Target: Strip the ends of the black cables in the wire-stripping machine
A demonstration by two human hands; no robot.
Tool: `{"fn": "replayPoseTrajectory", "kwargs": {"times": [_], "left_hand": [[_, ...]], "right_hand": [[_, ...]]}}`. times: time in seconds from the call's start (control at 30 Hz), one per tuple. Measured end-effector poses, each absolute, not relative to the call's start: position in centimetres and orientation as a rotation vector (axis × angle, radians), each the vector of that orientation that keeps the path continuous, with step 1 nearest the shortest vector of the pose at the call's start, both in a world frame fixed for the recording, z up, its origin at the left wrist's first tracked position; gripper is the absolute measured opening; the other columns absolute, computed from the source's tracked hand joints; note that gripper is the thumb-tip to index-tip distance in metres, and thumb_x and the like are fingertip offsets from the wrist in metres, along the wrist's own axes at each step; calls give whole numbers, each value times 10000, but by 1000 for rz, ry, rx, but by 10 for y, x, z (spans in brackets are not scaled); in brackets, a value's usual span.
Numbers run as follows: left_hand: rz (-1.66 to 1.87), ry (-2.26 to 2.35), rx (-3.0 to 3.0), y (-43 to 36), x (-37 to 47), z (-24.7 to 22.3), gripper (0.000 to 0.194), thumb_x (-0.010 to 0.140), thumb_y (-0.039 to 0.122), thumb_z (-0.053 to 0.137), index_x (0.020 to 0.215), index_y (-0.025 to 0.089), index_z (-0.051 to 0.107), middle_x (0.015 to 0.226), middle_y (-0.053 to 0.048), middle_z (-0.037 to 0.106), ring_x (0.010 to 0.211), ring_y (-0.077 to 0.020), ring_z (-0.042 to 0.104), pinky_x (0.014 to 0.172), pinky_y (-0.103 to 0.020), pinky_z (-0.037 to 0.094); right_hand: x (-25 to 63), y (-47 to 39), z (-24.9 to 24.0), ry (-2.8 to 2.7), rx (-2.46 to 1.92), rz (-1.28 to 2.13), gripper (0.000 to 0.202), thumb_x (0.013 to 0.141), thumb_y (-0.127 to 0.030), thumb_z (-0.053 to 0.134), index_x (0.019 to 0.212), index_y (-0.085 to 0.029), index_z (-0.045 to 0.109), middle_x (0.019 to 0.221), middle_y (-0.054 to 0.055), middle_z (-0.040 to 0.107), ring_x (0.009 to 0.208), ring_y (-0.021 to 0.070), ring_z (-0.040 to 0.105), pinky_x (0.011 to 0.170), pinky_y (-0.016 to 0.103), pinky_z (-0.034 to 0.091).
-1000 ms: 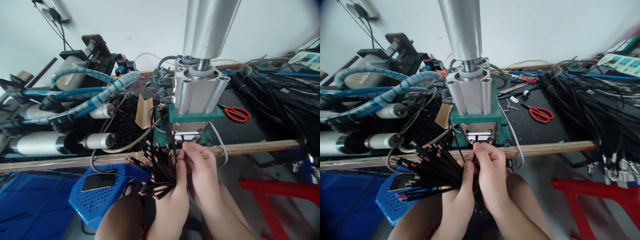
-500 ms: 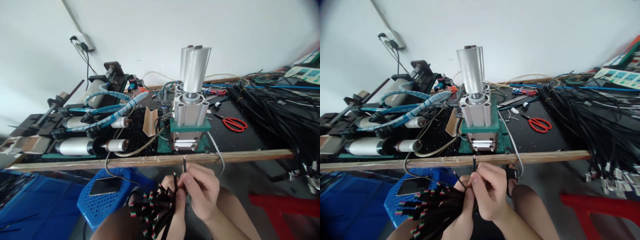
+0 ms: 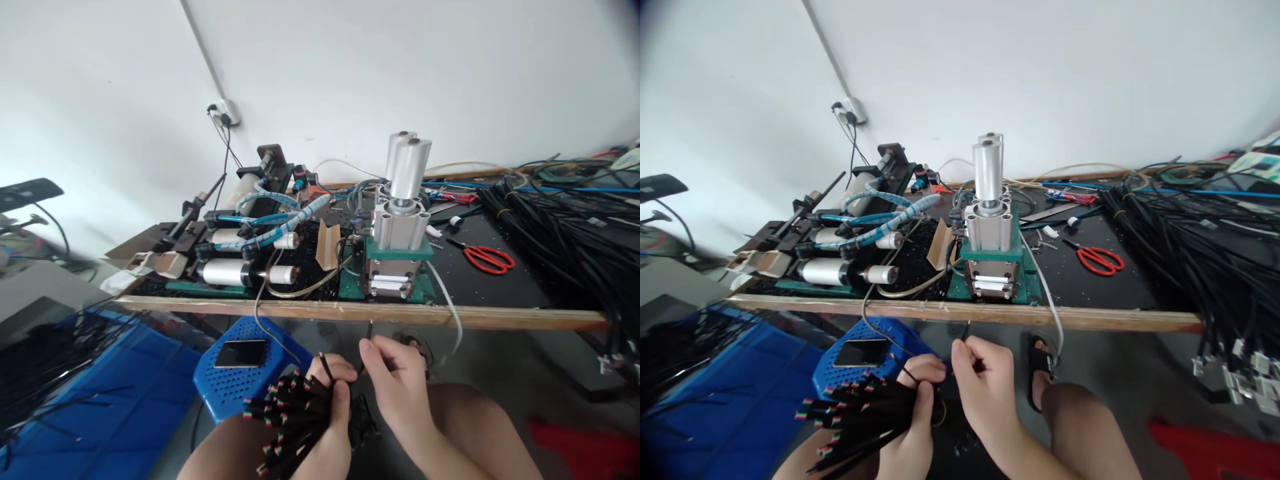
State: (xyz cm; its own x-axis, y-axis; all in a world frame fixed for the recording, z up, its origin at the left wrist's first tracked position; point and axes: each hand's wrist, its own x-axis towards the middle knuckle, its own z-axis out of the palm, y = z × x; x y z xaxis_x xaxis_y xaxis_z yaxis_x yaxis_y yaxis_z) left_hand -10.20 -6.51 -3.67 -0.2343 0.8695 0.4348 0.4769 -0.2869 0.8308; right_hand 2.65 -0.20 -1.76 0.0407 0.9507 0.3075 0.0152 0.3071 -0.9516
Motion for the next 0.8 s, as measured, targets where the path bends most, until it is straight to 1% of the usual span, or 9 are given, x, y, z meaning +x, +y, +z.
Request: {"fn": "replayPoseTrajectory", "kwargs": {"times": [0.17, 0.3, 0.37, 0.47, 0.57, 0.63, 0.7, 0.77, 0.8], "left_hand": [[1265, 1713, 1841, -85, -123, -41, 316, 1139, 409, 533, 1024, 306, 808, 1253, -53, 776, 1092, -264, 768, 1030, -446, 528], [1294, 1597, 1802, -91, -130, -37, 312, 1129, 394, 546, 1002, 289, 812, 1311, -79, 751, 1180, -276, 744, 1026, -413, 562], [1322, 1552, 1776, -90, -131, -34, 288, 1125, 376, 556, 1016, 281, 804, 1284, -79, 762, 1103, -256, 759, 991, -387, 576], [1388, 1548, 1719, -86, -134, -33, 252, 1129, 377, 550, 1100, 275, 778, 1120, -62, 782, 899, -222, 751, 879, -366, 583], [1502, 1530, 1642, -81, -138, -36, 316, 1140, 397, 517, 968, 254, 740, 1083, -74, 763, 964, -243, 734, 894, -368, 572], [1596, 1498, 1574, -79, -141, -39, 371, 1144, 404, 506, 872, 243, 700, 1094, -79, 742, 1033, -254, 719, 947, -375, 563], [1692, 1441, 1482, -76, -143, -40, 378, 1140, 412, 518, 849, 237, 685, 1091, -74, 716, 1041, -252, 706, 958, -375, 573], [1761, 1398, 1385, -75, -144, -39, 376, 1130, 428, 538, 844, 230, 681, 1107, -75, 693, 1041, -255, 701, 967, -393, 593], [1786, 1385, 1347, -74, -145, -38, 379, 1124, 440, 548, 838, 227, 679, 1110, -78, 686, 1042, -259, 698, 972, -405, 600]], "right_hand": [[15, -8, -19, -1316, -1008, 1243, 565, 946, -538, 607, 521, -234, 392, 509, -45, 325, 513, 119, 325, 492, 263, 259], [4, -7, -22, -1343, -1002, 1267, 552, 949, -530, 619, 524, -222, 449, 503, -35, 394, 513, 123, 371, 502, 264, 281], [-1, -4, -24, -1365, -998, 1262, 557, 949, -533, 637, 525, -216, 465, 499, -38, 403, 510, 119, 374, 505, 264, 275], [-6, 1, -26, -1417, -984, 1260, 613, 972, -575, 652, 516, -211, 466, 486, -47, 391, 500, 111, 360, 507, 266, 263], [-5, 5, -26, -1502, -950, 1275, 671, 1057, -602, 567, 521, -201, 531, 494, -20, 494, 500, 124, 439, 532, 278, 307], [-2, 6, -24, -1580, -908, 1286, 714, 1110, -587, 477, 517, -199, 559, 495, -1, 540, 507, 140, 504, 561, 291, 334], [3, 7, -21, -1672, -848, 1302, 706, 1134, -528, 437, 530, -197, 588, 512, 8, 566, 530, 151, 552, 591, 299, 345], [8, 7, -16, -1865, -769, 1288, 596, 1116, -417, 482, 579, -196, 616, 570, 2, 593, 569, 151, 570, 605, 298, 328], [10, 6, -14, -1985, -739, 1258, 489, 1070, -372, 565, 617, -197, 628, 611, -6, 612, 590, 150, 574, 606, 296, 313]]}}
